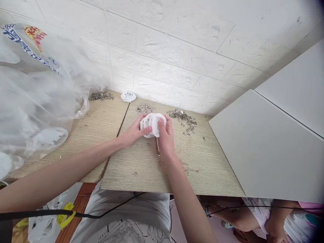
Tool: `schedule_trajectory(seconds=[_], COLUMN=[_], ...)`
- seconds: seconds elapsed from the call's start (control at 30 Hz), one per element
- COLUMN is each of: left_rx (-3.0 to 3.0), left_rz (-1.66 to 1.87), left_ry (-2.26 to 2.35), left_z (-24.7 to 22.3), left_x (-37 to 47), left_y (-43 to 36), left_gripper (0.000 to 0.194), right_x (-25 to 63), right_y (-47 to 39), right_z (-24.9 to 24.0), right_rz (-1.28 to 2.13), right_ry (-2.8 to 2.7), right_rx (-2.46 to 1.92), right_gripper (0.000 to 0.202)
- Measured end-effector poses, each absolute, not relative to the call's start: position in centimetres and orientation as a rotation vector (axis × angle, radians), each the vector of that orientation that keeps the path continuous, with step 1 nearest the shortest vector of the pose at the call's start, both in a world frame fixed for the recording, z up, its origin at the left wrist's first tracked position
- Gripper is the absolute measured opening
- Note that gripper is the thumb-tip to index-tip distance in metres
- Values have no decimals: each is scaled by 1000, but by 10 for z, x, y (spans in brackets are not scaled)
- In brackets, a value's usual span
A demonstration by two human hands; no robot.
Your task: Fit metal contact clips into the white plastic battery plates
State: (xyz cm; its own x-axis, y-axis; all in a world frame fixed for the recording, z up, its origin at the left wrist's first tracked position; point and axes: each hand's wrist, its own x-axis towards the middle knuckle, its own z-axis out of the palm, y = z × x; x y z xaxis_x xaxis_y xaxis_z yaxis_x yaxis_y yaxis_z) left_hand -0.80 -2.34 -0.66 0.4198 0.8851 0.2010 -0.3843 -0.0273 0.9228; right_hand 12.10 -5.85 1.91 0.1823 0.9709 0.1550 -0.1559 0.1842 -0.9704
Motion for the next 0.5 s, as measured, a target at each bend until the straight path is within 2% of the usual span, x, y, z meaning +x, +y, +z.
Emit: schedule_trajectory(seconds=[0.5], left_rx=[1021], left_rz=[1003], left_ry=[457], left_z=[16], left_x=[-8], left_y=[-41], left_gripper=[80], right_x=[120], right_y=[-62], right_z=[27], right_rz=[1248], right_ry=[-962], right_rx=[-872], right_gripper=[40])
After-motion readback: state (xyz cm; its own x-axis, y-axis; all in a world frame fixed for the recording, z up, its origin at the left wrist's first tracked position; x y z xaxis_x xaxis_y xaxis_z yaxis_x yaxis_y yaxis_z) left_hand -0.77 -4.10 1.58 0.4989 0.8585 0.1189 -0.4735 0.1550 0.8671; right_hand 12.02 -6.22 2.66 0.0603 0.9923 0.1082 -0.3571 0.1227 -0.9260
